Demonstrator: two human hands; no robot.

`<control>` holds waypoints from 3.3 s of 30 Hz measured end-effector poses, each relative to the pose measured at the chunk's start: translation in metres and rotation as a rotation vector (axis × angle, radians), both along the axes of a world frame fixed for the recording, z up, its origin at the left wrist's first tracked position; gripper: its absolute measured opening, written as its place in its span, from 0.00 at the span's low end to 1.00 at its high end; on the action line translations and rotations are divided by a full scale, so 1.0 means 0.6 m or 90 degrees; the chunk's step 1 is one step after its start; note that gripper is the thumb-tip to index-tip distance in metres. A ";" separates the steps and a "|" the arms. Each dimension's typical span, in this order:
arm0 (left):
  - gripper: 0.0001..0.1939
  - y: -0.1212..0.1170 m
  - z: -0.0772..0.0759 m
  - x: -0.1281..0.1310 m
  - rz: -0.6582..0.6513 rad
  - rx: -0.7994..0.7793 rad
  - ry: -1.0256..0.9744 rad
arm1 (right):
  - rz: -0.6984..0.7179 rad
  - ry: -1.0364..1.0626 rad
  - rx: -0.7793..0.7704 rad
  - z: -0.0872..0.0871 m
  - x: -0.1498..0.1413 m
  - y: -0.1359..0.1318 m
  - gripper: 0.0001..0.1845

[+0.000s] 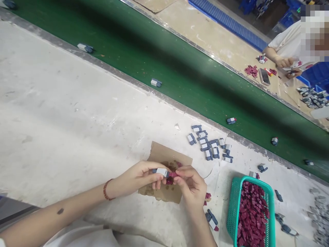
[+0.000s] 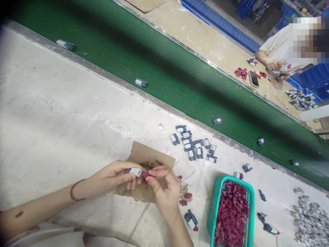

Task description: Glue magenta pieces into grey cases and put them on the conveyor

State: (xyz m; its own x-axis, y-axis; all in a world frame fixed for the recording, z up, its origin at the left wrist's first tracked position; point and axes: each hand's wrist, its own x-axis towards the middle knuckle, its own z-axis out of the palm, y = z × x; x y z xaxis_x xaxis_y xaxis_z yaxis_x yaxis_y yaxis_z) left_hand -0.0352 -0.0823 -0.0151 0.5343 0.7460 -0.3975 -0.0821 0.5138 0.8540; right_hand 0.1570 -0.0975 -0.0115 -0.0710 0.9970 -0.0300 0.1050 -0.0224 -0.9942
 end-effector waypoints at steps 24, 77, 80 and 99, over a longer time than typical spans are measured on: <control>0.13 0.080 0.043 0.037 -0.064 0.332 0.247 | -0.078 -0.344 0.111 0.062 0.107 -0.041 0.10; 0.17 0.076 0.010 0.005 0.227 -0.073 0.003 | 0.196 -0.347 0.263 -0.013 -0.005 -0.003 0.11; 0.17 0.063 0.007 0.008 0.253 -0.113 -0.027 | 0.189 -0.365 0.247 -0.013 -0.006 -0.003 0.12; 0.26 0.029 -0.005 0.017 0.142 -0.336 -0.152 | -0.056 0.071 0.038 0.007 0.003 0.000 0.03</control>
